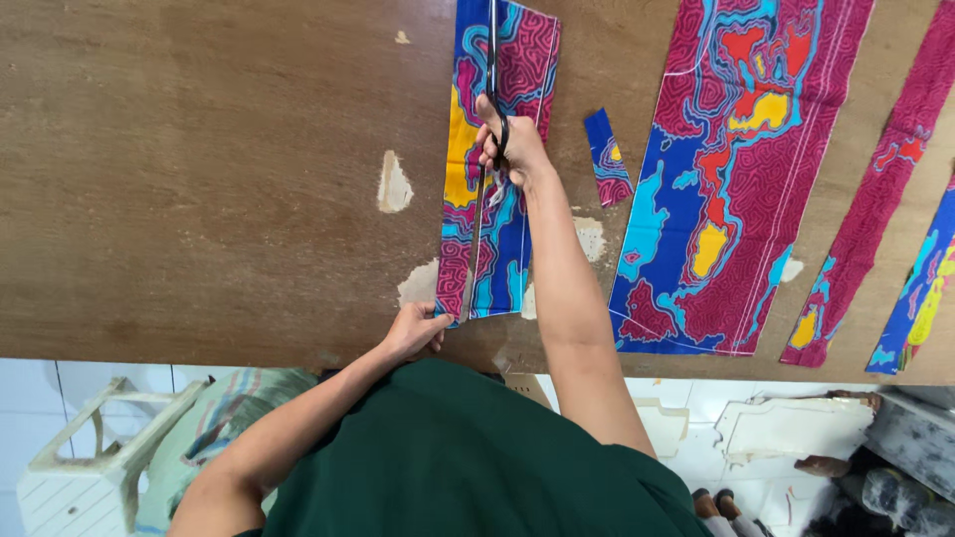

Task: The person cuts a large piece of colorful patterned fabric using shears on a wooden table. They repeatedly fold and unfold the fabric to align it before cutting along marked lines, producing several rectangular fabric pieces.

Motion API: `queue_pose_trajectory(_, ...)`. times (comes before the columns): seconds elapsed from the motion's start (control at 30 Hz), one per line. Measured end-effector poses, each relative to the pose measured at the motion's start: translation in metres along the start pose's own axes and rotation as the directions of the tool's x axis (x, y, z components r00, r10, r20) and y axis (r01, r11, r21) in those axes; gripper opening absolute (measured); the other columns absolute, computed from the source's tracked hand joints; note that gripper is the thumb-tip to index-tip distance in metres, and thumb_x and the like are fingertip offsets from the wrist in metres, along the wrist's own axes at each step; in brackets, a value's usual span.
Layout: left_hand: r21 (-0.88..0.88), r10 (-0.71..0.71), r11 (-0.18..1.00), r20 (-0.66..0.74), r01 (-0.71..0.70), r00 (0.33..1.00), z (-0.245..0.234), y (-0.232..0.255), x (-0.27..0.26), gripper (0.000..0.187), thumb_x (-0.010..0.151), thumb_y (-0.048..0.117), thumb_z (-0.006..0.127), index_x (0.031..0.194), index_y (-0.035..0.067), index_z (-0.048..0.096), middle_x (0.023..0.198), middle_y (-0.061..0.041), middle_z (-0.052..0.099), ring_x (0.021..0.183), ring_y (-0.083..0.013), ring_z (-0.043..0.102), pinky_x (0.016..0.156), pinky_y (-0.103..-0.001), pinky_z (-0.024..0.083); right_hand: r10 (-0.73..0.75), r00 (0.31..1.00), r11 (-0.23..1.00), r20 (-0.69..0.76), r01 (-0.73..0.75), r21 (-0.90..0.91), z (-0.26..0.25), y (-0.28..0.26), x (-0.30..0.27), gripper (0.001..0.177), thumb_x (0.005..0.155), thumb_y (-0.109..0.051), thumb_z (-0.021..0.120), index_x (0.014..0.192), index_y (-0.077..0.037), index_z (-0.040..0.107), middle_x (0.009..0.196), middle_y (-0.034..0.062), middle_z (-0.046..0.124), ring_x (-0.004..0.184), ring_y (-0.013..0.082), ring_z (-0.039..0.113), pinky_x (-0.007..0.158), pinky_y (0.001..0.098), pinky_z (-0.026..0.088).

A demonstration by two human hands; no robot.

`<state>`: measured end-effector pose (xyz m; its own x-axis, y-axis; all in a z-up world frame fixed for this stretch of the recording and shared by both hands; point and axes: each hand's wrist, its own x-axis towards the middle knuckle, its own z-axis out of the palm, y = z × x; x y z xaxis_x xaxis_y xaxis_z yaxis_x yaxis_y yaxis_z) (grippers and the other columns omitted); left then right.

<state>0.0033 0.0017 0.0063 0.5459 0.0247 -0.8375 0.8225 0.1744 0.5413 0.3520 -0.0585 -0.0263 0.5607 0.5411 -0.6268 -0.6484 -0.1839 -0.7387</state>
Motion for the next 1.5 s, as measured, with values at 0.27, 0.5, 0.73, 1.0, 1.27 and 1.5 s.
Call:
queue_pose_trajectory(0.27, 0.163, 0.94, 0.341, -0.039, -0.926, 0.34, -0.081, 0.094, -0.063, 0.03, 0.095, 0.027, 0.075, 0.111, 0.007, 0.059, 0.152, -0.019, 0.039, 0.151, -0.0324, 0.033, 0.124, -0.049, 0.032, -0.115, 0.991, 0.833, -0.068, 0.059, -0.551, 0.039, 0.057, -0.101, 0.053, 0.079, -0.06, 0.078, 0.065, -0.009, 0.073, 0.052, 0.0, 0.066, 0.045, 0.0102, 0.064, 0.044, 0.0282, 0.047)
queue_pose_trajectory(0.5, -0.174, 0.588, 0.767, -0.196, -0.618, 0.785, -0.214, -0.003, -0.145, 0.008, 0.092, 0.011, 0.059, 0.094, 0.003, 0.059, 0.089, -0.008, 0.065, 0.087, -0.018, 0.062, 0.085, -0.036, 0.051, -0.188, 0.973, 0.794, -0.131, 0.072, -0.604, 0.102, 0.068, -0.186, 0.059, 0.073, -0.063, 0.082, 0.059, -0.008, 0.068, 0.051, 0.0019, 0.062, 0.048, 0.0139, 0.06, 0.049, 0.0335, 0.044)
queue_pose_trajectory(0.73, 0.805, -0.398, 0.497, -0.122, 0.326, 0.909, -0.231, -0.241, -0.231, 0.032, 0.082, 0.031, 0.064, 0.102, 0.011, 0.077, 0.089, -0.016, 0.083, 0.086, -0.027, 0.08, 0.082, -0.04, 0.06, -0.332, 0.927, 0.574, -0.173, 0.053, -0.817, 0.119, 0.077, -0.165, 0.072, 0.062, -0.066, 0.09, 0.068, 0.0, 0.062, 0.058, 0.0125, 0.063, 0.056, 0.0311, 0.064, 0.056, 0.0415, 0.048)
queue_pose_trajectory(1.0, 0.802, -0.218, 0.379, -0.408, 0.462, 0.886, -0.211, -0.311, -0.225, 0.059, 0.088, 0.051, 0.061, 0.136, 0.016, 0.062, 0.116, -0.024, 0.074, 0.11, -0.0409, 0.071, 0.096, -0.05, 0.057, -0.259, 0.966, 0.27, -0.015, 0.058, -0.961, 0.155, 0.097, -0.153, 0.057, 0.08, -0.051, 0.081, 0.104, -0.004, 0.062, 0.101, 0.0179, 0.069, 0.089, 0.0366, 0.071, 0.075, 0.0475, 0.055)
queue_pose_trajectory(1.27, 0.603, -0.172, 0.598, -0.546, 0.527, 0.82, -0.154, -0.264, -0.201, 0.053, 0.087, 0.045, 0.066, 0.128, 0.009, 0.068, 0.118, -0.022, 0.075, 0.113, -0.0414, 0.07, 0.094, -0.05, 0.056, -0.665, 0.673, 0.534, -0.323, 0.127, -0.836, -0.02, 0.08, -0.102, 0.03, 0.091, -0.024, 0.069, 0.113, -0.005, 0.068, 0.12, 0.0184, 0.067, 0.117, 0.0341, 0.064, 0.102, 0.044, 0.052)
queue_pose_trajectory(1.5, 0.495, -0.059, 0.738, -0.63, 0.459, 0.775, -0.05, -0.255, -0.18, 0.045, 0.087, 0.044, 0.065, 0.102, 0.002, 0.068, 0.096, -0.025, 0.075, 0.098, -0.0442, 0.071, 0.085, -0.051, 0.055, -0.879, 0.475, 0.143, -0.044, 0.174, -0.974, -0.11, 0.091, -0.049, 0.075, 0.084, -0.041, 0.085, 0.134, 0.007, 0.056, 0.138, 0.0281, 0.052, 0.127, 0.0449, 0.048, 0.104, 0.0514, 0.037)
